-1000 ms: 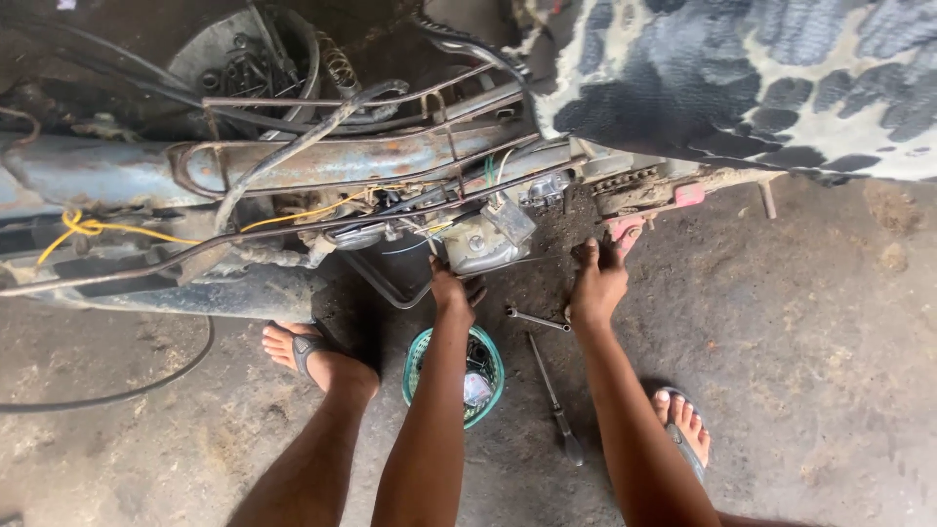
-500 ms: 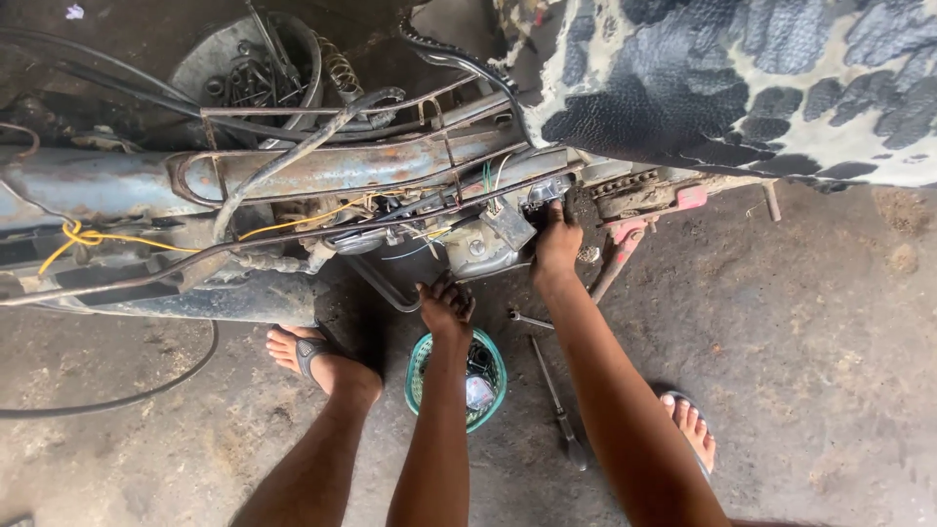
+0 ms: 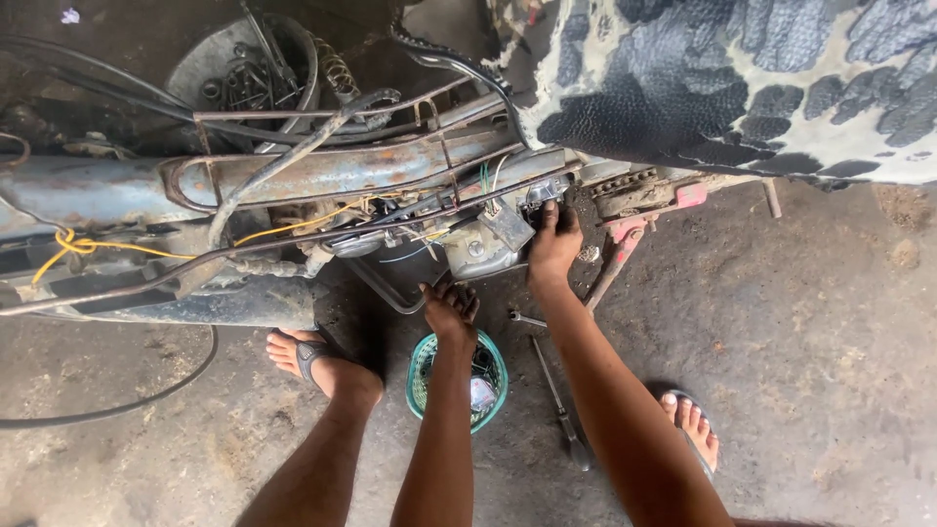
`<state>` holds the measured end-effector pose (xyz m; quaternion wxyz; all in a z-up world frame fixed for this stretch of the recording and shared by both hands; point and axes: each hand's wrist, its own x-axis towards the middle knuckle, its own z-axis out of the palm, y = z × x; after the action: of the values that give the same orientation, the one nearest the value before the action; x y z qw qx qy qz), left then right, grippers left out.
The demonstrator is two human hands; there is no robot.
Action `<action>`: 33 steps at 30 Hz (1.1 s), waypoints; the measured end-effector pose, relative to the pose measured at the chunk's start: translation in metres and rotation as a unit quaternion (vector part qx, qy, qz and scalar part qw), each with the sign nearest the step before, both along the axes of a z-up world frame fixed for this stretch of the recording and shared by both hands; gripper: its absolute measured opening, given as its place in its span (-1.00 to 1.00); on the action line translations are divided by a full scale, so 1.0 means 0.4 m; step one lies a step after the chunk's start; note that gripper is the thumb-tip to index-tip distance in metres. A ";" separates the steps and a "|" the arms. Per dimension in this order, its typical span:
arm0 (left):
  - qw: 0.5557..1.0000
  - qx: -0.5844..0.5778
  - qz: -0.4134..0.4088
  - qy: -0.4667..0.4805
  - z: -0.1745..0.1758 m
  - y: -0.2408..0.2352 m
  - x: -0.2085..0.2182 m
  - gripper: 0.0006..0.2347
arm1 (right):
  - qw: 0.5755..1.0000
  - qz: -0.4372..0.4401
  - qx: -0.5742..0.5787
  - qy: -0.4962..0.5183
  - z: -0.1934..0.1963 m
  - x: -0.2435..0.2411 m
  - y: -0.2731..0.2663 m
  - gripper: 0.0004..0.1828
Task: The person is working on the engine area of a motorcycle, using a wrench to tighten or loosen bolts. They also use their hands to adjust wires and components within the engine bay. A green basket containing small parts is visible on the floor nearby.
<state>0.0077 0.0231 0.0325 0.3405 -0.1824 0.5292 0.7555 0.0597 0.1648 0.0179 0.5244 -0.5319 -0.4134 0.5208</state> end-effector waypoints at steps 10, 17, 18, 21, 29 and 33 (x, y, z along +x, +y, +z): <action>1.000 0.008 0.013 -0.023 -0.038 0.001 -0.001 -0.53 | 0.998 -0.002 -0.024 0.062 -0.018 -0.012 -0.005 -0.68; 0.993 -0.067 -0.063 0.071 -0.005 0.018 0.012 -0.57 | 0.983 0.030 -0.164 0.079 0.042 0.025 -0.002 -0.64; 0.987 -0.097 -0.083 0.096 -0.017 0.018 0.008 -0.56 | 0.986 0.086 -0.137 -0.028 0.032 0.042 0.002 -0.60; 0.980 -0.123 -0.089 0.129 -0.012 0.021 0.014 -0.58 | 0.958 0.136 -0.012 -0.253 0.140 0.081 -0.041 -0.50; 0.979 -0.118 -0.082 0.143 0.020 0.016 0.034 -0.56 | 0.852 0.140 0.254 -0.435 0.012 0.064 0.013 -0.77; 0.959 -0.186 -0.120 0.178 0.046 0.009 0.030 -0.57 | 0.835 0.141 0.288 -0.448 0.020 0.062 0.028 -0.72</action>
<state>0.0197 0.0266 0.0509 0.2892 -0.0397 0.7302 0.6177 0.0846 0.1760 0.0258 0.3325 -0.4675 -0.8049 0.1515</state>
